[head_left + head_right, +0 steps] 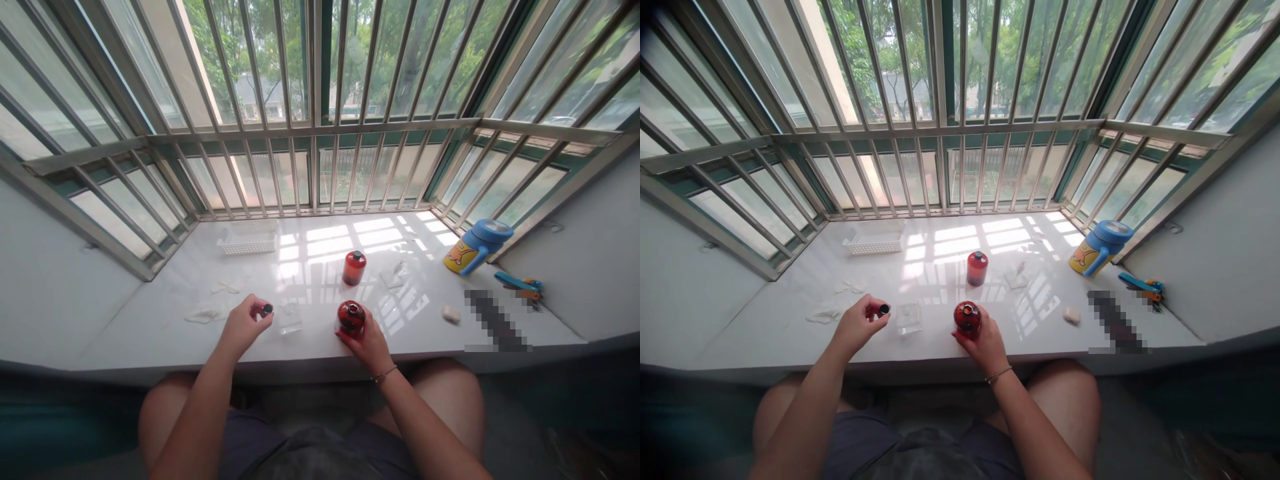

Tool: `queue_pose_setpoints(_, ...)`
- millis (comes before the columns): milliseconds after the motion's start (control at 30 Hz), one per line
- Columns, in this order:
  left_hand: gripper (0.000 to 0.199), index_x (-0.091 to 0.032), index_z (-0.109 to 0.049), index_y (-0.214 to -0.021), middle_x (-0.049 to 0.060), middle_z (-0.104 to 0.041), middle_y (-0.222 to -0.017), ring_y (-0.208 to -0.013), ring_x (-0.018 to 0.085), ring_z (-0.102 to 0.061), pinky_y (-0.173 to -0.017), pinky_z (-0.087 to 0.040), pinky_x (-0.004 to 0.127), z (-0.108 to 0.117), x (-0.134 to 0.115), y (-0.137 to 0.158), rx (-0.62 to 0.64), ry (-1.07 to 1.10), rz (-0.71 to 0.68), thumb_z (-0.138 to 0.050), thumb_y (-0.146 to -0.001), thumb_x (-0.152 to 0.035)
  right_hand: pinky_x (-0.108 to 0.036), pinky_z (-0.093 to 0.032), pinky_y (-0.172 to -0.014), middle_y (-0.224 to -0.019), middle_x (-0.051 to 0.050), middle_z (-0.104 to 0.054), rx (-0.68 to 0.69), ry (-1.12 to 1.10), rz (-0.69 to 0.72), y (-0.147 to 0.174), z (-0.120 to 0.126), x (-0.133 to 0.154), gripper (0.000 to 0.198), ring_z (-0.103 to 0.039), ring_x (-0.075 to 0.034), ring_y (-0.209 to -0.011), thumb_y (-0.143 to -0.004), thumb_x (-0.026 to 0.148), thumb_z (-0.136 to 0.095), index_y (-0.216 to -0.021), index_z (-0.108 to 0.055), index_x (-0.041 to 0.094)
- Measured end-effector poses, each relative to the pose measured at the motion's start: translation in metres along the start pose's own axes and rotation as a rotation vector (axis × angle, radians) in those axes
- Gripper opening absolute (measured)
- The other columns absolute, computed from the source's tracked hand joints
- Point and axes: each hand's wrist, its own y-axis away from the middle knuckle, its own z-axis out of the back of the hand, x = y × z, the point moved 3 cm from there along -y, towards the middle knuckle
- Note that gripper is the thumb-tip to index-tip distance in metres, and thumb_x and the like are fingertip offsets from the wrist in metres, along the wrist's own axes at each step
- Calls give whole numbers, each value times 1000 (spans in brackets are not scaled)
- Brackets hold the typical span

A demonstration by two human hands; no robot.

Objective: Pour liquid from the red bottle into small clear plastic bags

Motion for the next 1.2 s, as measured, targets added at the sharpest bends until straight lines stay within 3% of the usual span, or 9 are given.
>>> queue_pose_setpoints(100,19,-25,-66,-95,-3,-71,-79,-69,17,-59,-70,-47,29,-12,-44,4,75,-9,-123,-74,-85,-39,-55,-62,-101,-135,-16,-73,2,-2,-1,0,0,1,87,-73,-37,-118,-83,65,-83,-151,-50,23)
queue_pose_setpoints(233,14,-24,-66,-97,-2,-71,-85,-75,17,-65,-73,-49,29,-43,-93,3,195,-10,-321,-73,-86,-28,-55,-63,-98,-133,-17,-74,-4,8,0,0,0,2,88,-74,-37,-115,-84,66,-83,-152,-49,22)
queue_pose_setpoints(367,17,-22,-67,-100,4,-73,-96,-88,22,-70,-81,-53,33,-73,-129,-3,255,-120,-474,-66,-85,-15,-54,-64,-94,-133,-18,-74,-10,32,7,0,0,4,88,-75,-38,-113,-84,66,-83,-152,-49,21)
queue_pose_setpoints(500,13,-21,-69,-103,7,-74,-100,-98,28,-70,-90,-54,40,-90,-154,-7,302,-253,-578,-66,-91,-17,-53,-64,-93,-130,-15,-75,-7,23,12,-1,1,7,87,-76,-36,-109,-84,63,-83,-153,-48,22)
queue_pose_setpoints(700,11,-22,-72,-103,7,-72,-106,-101,27,-70,-92,-57,39,-95,-169,-8,374,-161,-620,-70,-93,-18,-50,-65,-86,-125,-14,-77,5,39,-7,-1,2,9,85,-77,-34,-102,-85,61,-80,-154,-48,23)
queue_pose_setpoints(900,12,-24,-77,-104,6,-71,-105,-98,25,-70,-91,-59,39,-101,-168,-7,340,-49,-655,-71,-94,-21,-52,-65,-85,-126,-15,-77,10,34,-27,-2,3,8,85,-78,-36,-103,-83,61,-81,-153,-48,24)
queue_pose_setpoints(1200,18,-24,-79,-112,9,-69,-109,-99,27,-66,-94,-56,41,-112,-169,-5,295,-246,-781,-64,-102,-25,-51,-66,-85,-130,-17,-76,23,29,-40,-2,1,5,89,-79,-38,-106,-82,57,-82,-155,-45,22)
